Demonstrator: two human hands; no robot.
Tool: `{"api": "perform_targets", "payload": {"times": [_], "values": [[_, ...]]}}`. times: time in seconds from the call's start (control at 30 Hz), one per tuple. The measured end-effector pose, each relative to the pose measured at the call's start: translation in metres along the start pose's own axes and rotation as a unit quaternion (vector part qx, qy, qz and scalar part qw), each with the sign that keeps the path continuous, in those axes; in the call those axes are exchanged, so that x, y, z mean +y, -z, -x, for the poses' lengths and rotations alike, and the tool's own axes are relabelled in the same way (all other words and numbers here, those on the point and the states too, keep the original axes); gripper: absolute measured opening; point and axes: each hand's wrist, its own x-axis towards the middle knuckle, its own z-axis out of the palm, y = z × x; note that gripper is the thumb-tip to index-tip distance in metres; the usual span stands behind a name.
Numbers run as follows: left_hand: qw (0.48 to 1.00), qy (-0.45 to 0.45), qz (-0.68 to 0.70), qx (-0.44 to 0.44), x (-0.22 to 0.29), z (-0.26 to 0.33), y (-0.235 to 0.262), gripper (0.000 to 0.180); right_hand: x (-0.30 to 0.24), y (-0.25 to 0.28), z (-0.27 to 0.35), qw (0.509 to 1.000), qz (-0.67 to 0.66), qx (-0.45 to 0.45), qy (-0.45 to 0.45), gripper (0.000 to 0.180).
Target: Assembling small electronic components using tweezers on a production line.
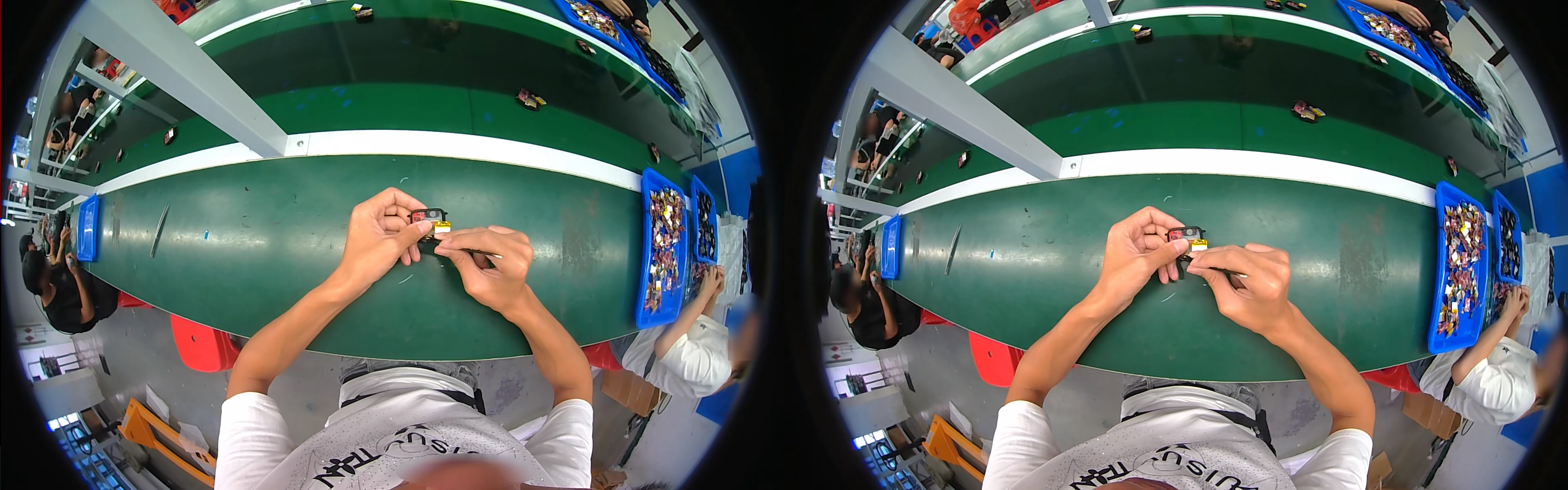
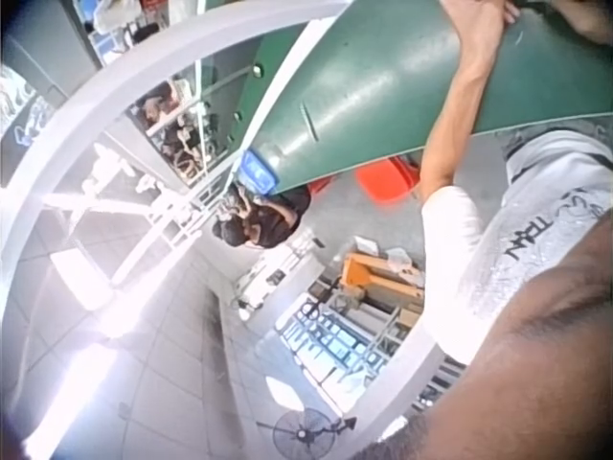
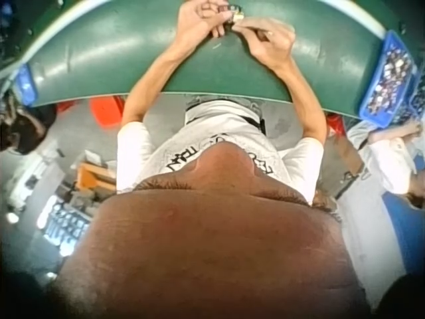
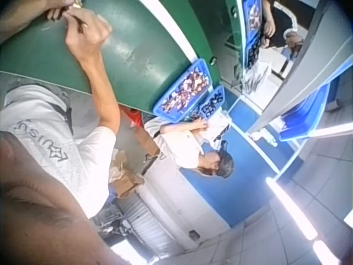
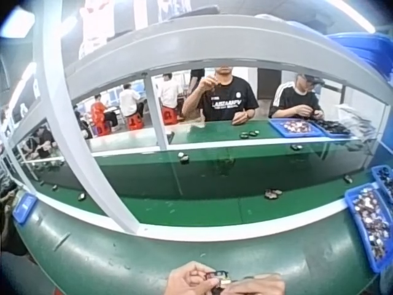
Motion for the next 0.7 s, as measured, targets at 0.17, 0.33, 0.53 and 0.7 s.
{"api": "perform_targets", "payload": {"times": [0.17, 0.33, 0.53, 0.7], "values": [[1.000, 0.004, 0.014, -0.017, 0.002, -0.004, -0.001, 0.016, 0.002, 0.001, 0.000, 1.000, 0.006, 0.002, -0.003, 0.015], [1.000, -0.003, 0.004, 0.000, 0.001, -0.003, 0.000, 0.017, 0.007, -0.001, 0.000, 1.000, -0.018, 0.021, 0.001, 0.014], [0.994, -0.059, -0.047, 0.084, 0.011, -0.030, 0.016, 0.021, 0.013, 0.004, -0.001, 0.996, -0.032, 0.076, -0.016, 0.014], [0.966, -0.154, -0.091, 0.185, 0.036, -0.125, 0.059, 0.023, 0.017, 0.002, 0.002, 0.998, -0.014, 0.056, -0.012, 0.013]]}}
